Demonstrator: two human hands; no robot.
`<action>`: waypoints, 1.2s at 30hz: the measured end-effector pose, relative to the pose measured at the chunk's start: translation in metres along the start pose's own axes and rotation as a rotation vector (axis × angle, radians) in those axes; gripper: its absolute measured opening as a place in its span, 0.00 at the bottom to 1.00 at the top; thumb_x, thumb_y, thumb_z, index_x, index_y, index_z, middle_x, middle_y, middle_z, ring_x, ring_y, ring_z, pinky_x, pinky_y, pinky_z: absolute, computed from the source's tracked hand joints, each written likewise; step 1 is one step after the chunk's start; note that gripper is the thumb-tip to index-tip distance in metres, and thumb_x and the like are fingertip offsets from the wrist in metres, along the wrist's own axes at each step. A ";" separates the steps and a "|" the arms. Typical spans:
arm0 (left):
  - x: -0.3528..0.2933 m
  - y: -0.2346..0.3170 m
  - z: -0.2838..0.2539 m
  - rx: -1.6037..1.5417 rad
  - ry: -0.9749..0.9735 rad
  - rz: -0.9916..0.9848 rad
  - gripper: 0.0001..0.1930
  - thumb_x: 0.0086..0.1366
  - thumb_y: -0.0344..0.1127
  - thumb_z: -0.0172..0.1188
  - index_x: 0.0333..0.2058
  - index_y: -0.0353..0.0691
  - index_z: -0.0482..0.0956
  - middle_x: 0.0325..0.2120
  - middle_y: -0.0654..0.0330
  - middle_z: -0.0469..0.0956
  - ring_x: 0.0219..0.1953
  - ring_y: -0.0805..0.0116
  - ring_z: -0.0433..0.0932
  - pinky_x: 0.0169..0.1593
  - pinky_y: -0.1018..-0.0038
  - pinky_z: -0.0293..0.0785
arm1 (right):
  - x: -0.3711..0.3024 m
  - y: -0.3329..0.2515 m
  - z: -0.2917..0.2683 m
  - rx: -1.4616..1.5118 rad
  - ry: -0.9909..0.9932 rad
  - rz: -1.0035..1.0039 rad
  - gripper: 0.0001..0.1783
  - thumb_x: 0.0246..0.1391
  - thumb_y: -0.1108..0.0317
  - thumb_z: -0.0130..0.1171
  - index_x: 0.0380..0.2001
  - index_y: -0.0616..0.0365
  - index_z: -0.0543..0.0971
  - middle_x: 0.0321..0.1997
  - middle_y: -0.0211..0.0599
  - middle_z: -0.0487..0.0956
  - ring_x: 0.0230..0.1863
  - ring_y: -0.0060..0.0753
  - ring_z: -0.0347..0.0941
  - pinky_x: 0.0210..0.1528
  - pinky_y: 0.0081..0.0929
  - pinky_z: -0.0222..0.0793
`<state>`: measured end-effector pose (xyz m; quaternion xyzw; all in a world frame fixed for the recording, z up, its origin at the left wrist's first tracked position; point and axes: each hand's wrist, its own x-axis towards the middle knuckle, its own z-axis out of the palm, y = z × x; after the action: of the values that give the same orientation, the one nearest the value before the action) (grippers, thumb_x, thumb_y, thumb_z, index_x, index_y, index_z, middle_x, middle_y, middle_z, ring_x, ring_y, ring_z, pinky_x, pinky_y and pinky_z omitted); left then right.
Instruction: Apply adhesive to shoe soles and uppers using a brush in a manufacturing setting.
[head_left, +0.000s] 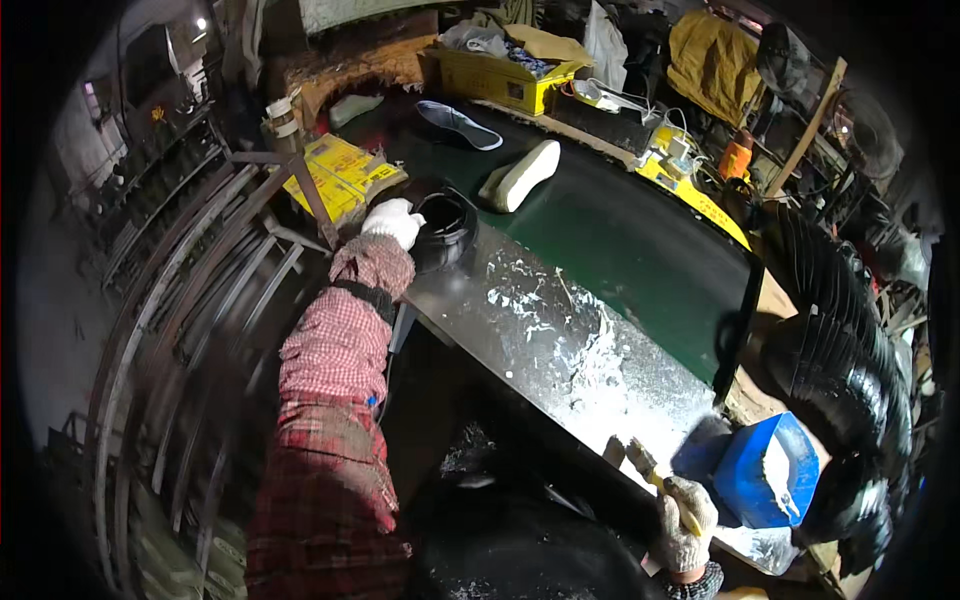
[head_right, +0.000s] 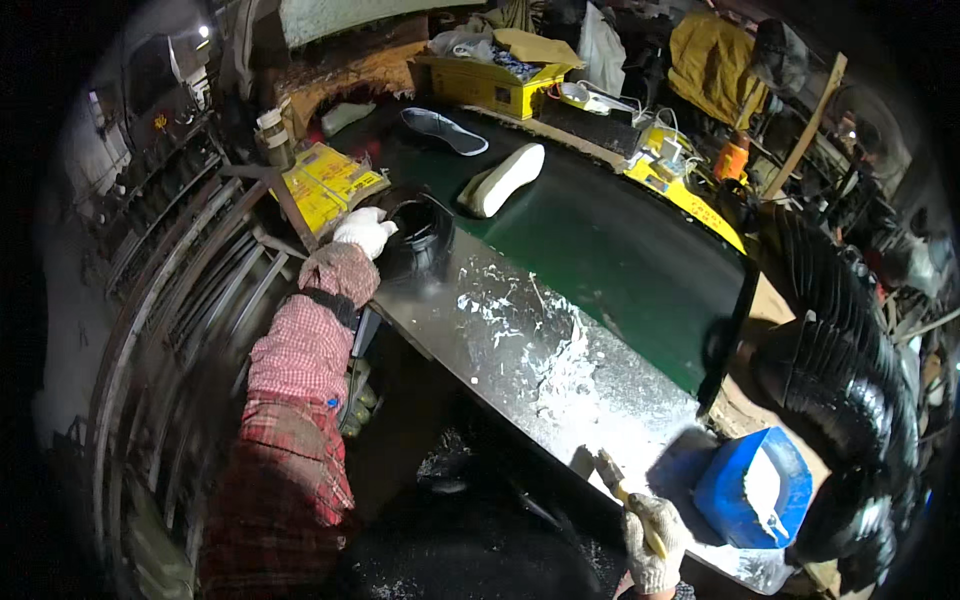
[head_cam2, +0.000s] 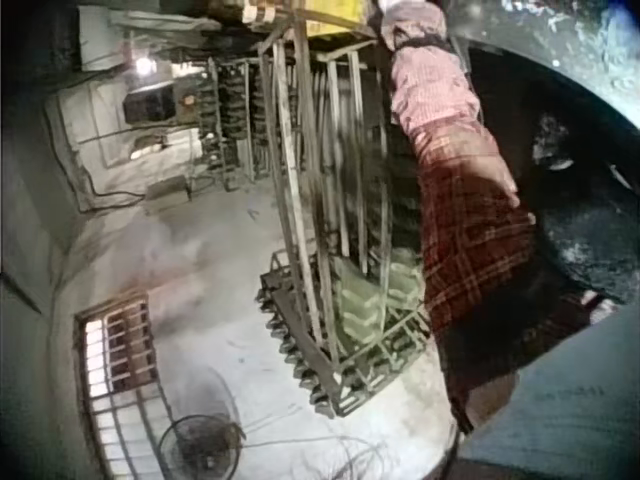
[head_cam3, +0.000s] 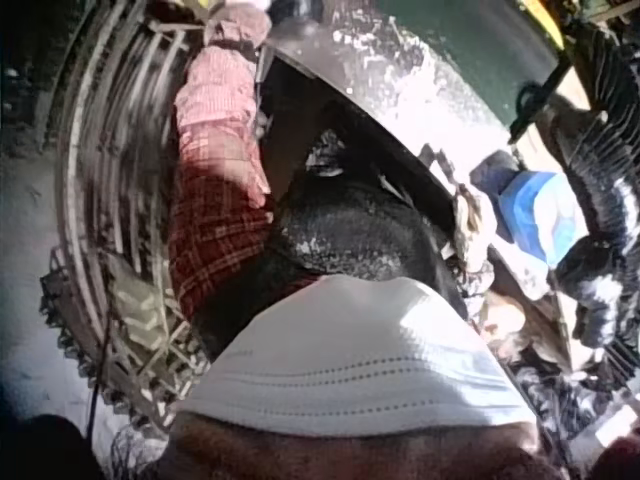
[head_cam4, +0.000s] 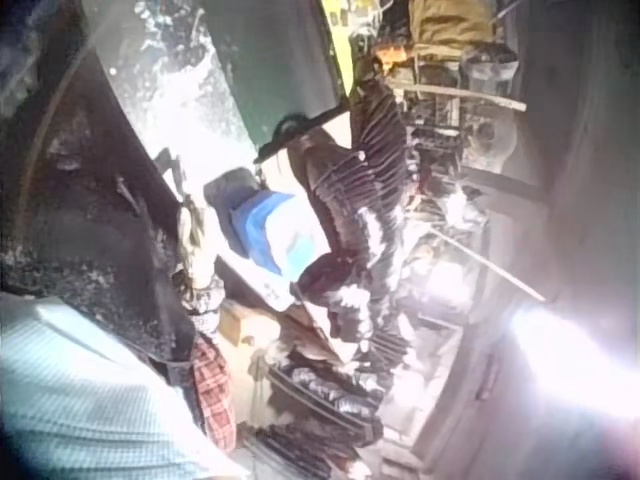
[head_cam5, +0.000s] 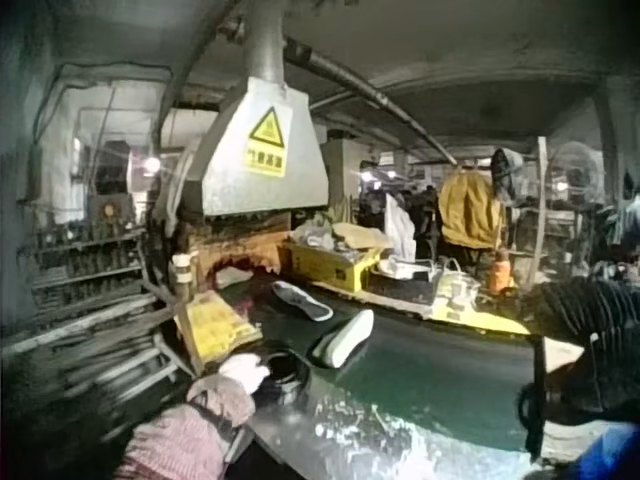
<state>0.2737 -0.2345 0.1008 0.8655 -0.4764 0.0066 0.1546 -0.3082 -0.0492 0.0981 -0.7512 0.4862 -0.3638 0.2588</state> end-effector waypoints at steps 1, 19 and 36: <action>0.004 -0.001 -0.003 0.048 -0.027 -0.002 0.20 0.60 0.44 0.57 0.49 0.43 0.78 0.45 0.47 0.78 0.49 0.49 0.76 0.54 0.61 0.72 | -0.001 0.000 0.000 0.011 -0.024 0.010 0.08 0.53 0.71 0.61 0.35 0.64 0.79 0.34 0.42 0.80 0.35 0.36 0.76 0.41 0.29 0.71; 0.007 -0.004 0.003 0.185 0.060 -0.011 0.18 0.63 0.48 0.51 0.42 0.44 0.82 0.47 0.50 0.78 0.53 0.49 0.73 0.56 0.59 0.69 | -0.060 -0.002 -0.071 -0.027 0.139 0.045 0.14 0.48 0.76 0.62 0.41 0.61 0.79 0.40 0.45 0.81 0.36 0.41 0.77 0.42 0.32 0.72; -0.272 0.162 -0.026 -1.363 -0.835 -0.234 0.09 0.63 0.40 0.60 0.29 0.42 0.76 0.16 0.64 0.73 0.12 0.74 0.68 0.16 0.79 0.66 | -0.025 0.056 -0.203 -0.136 0.601 0.308 0.11 0.58 0.63 0.61 0.35 0.62 0.79 0.24 0.23 0.75 0.25 0.15 0.67 0.28 0.17 0.64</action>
<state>-0.0054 -0.0848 0.1246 0.5564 -0.3003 -0.6253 0.4574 -0.5072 -0.0556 0.1720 -0.5439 0.6714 -0.4923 0.1055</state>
